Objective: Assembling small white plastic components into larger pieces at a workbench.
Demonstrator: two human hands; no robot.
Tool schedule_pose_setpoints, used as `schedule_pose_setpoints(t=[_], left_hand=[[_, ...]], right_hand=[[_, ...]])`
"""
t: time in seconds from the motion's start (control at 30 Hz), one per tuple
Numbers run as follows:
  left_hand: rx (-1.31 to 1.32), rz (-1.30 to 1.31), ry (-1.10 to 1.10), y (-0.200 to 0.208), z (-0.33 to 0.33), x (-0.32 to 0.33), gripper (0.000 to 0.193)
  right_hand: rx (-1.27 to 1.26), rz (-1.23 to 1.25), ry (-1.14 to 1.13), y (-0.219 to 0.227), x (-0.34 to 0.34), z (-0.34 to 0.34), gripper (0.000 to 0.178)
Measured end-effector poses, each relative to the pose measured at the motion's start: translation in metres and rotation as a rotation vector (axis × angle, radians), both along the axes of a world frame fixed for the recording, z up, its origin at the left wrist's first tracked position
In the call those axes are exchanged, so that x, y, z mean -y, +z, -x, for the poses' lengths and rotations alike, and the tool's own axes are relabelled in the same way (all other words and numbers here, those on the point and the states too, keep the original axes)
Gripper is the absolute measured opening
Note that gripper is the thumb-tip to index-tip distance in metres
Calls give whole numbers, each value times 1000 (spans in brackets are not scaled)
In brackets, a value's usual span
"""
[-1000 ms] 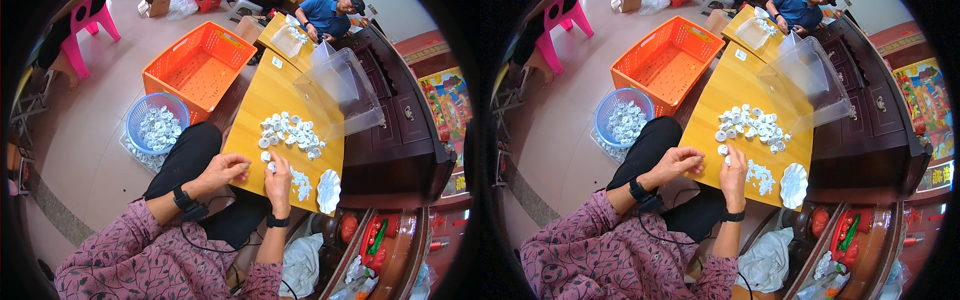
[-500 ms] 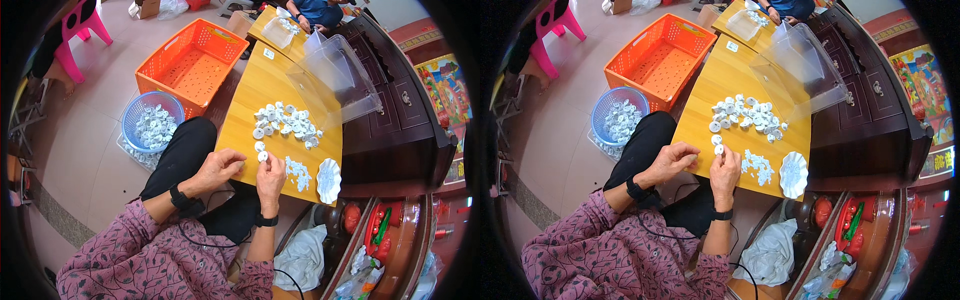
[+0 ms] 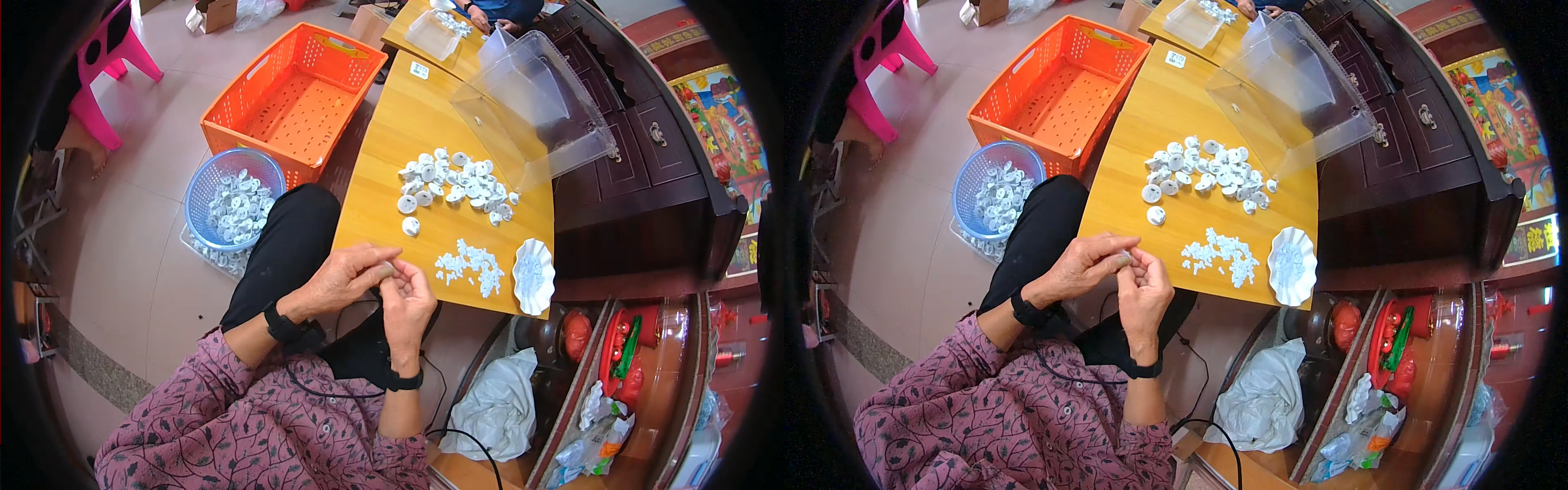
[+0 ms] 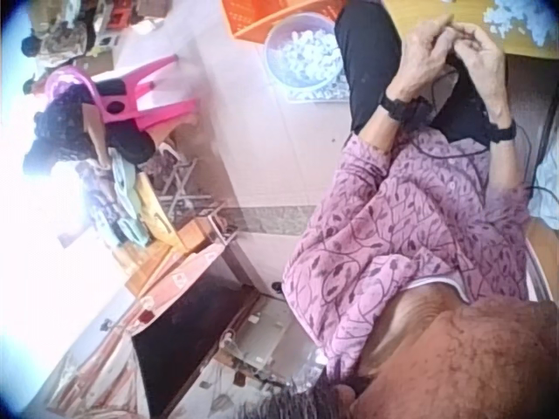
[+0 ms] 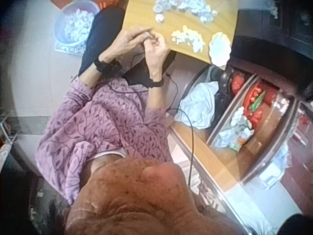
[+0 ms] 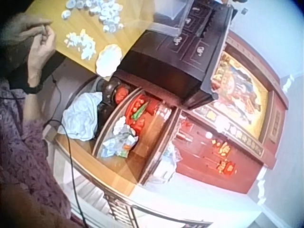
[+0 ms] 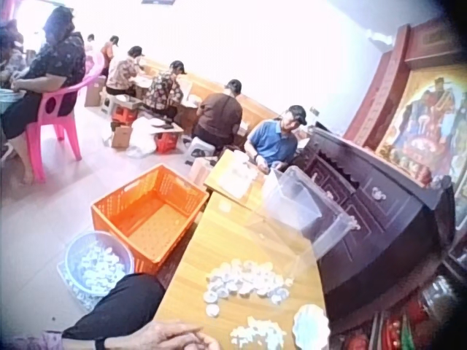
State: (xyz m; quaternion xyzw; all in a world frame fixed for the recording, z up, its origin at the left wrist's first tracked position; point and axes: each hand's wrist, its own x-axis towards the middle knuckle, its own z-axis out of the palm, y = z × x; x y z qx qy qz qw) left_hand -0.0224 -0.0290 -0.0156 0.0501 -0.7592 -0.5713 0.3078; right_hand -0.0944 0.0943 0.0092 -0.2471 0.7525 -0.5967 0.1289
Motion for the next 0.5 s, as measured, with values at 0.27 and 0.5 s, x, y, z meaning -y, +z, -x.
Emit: schedule_pose_setpoints(t=[0.27, 0.5], left_hand=[[208, -518, -117, 8, -9, 2, 23], [213, -543, -110, 6, -10, 0, 23]], right_hand=[[-485, -321, -283, -3, -49, 12, 12], [-872, -645, -260, -9, -77, 41, 29]])
